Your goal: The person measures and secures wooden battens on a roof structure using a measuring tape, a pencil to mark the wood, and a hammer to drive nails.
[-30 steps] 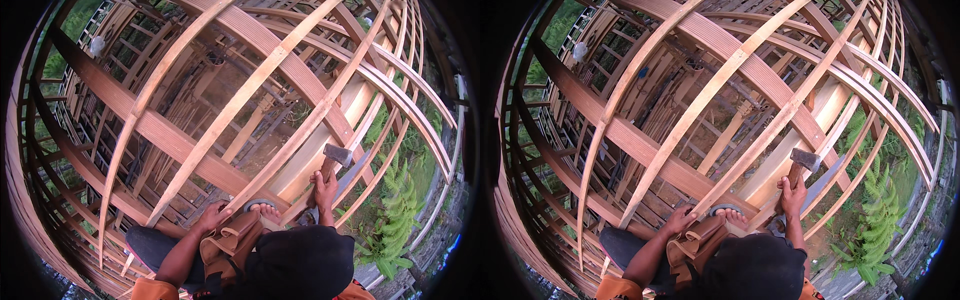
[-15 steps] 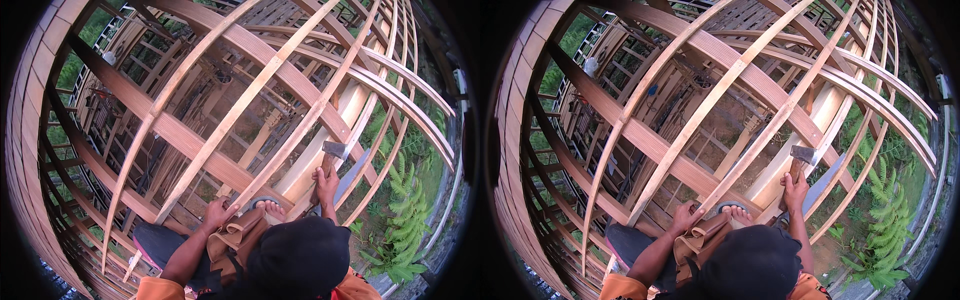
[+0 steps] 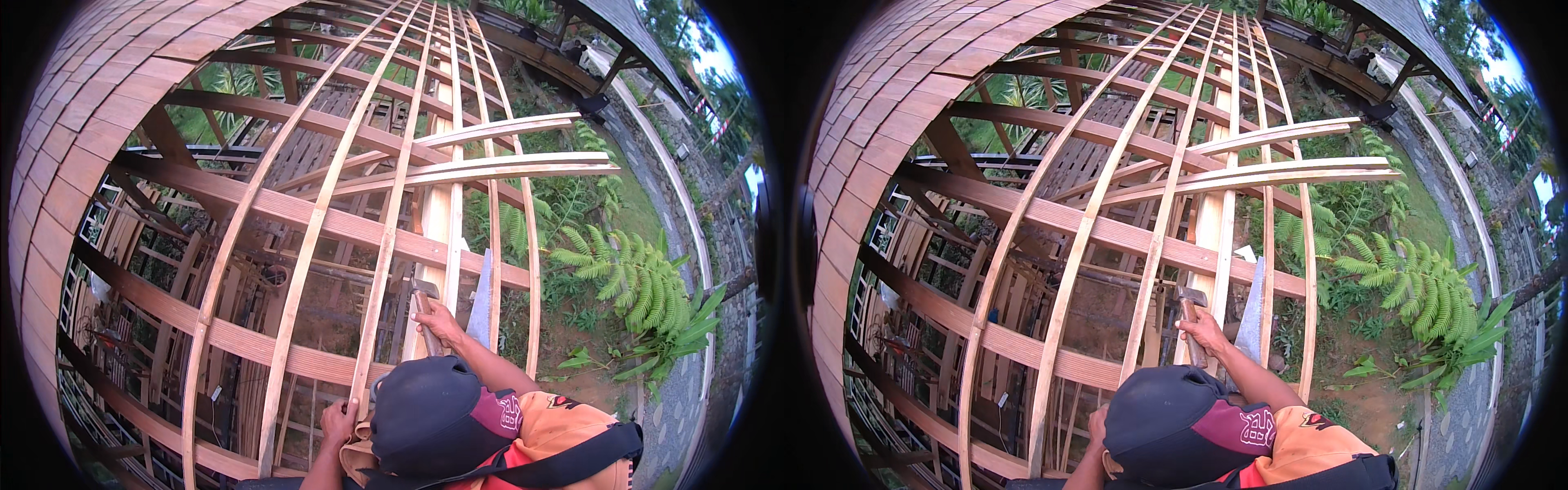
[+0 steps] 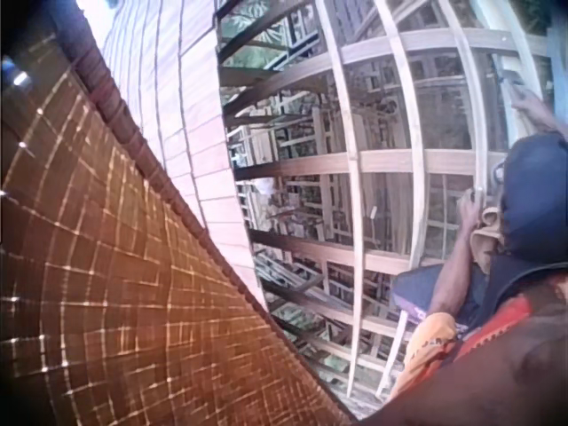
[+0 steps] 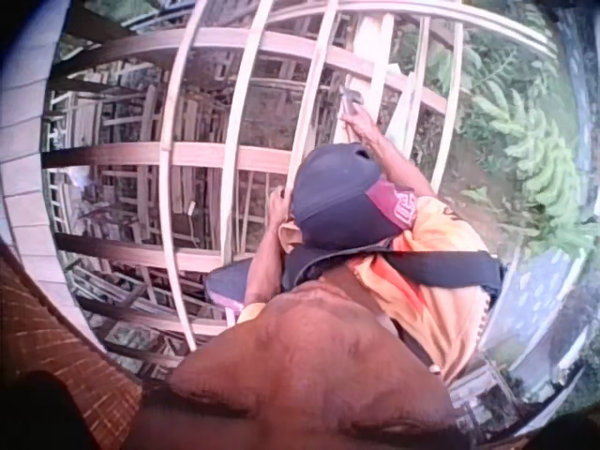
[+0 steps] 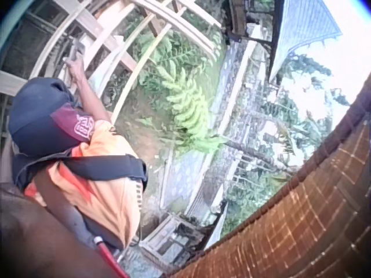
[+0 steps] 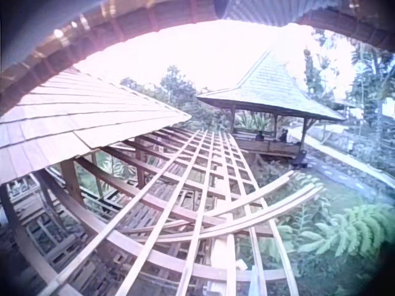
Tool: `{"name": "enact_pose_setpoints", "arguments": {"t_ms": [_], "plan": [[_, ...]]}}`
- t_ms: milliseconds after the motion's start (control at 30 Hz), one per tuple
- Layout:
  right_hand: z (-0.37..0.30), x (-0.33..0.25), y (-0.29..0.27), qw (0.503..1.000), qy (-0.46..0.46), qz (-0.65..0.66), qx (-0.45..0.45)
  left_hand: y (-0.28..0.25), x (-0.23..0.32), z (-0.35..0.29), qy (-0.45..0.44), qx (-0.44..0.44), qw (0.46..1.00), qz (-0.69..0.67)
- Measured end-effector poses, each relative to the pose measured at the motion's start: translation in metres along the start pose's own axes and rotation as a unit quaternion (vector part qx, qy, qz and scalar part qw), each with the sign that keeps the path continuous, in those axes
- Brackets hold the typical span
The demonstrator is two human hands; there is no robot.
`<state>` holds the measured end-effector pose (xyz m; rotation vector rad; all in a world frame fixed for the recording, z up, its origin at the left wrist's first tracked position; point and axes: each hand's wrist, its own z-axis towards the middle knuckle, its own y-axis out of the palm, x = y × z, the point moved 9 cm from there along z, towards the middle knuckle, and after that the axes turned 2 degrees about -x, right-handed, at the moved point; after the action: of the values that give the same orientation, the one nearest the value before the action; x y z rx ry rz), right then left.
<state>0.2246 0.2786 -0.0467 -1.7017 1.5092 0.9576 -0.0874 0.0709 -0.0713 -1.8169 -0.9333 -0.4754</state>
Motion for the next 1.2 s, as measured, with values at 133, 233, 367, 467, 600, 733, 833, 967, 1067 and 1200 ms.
{"name": "enact_pose_setpoints", "arguments": {"t_ms": [133,233,367,467,600,733,833,967,1067,1200], "plan": [[0.020,0.026,0.016,0.995,0.007,0.084,0.052,0.003,-0.001,0.003,0.009,0.005,1.000,0.018],[0.051,0.068,-0.025,0.976,0.053,-0.003,0.212,0.018,-0.010,0.005,0.004,-0.026,0.999,-0.028],[0.052,0.051,-0.034,0.938,-0.022,-0.110,0.327,0.000,-0.007,0.001,-0.003,0.008,0.999,-0.043],[0.061,0.060,-0.029,0.926,0.038,-0.180,0.330,0.025,-0.068,0.012,-0.005,0.011,1.000,0.013],[0.046,0.064,-0.033,0.904,0.001,-0.253,0.346,0.043,-0.077,0.011,0.001,-0.012,0.999,-0.050],[0.030,0.061,-0.027,0.921,0.006,-0.275,0.278,0.052,-0.079,0.009,0.014,-0.028,0.992,-0.124],[0.024,0.032,-0.016,0.843,-0.119,-0.452,0.265,0.063,-0.077,0.015,0.029,-0.039,0.977,-0.209],[0.046,0.031,-0.002,0.808,-0.140,-0.545,0.174,0.031,-0.024,0.019,-0.019,0.002,0.999,-0.034],[0.048,0.022,0.017,0.795,-0.148,-0.571,0.142,-0.013,0.019,0.009,-0.087,-0.039,0.995,-0.025],[-0.005,-0.004,0.079,0.789,-0.121,-0.602,0.034,-0.019,-0.014,-0.011,-0.075,-0.049,0.996,0.014]]}}
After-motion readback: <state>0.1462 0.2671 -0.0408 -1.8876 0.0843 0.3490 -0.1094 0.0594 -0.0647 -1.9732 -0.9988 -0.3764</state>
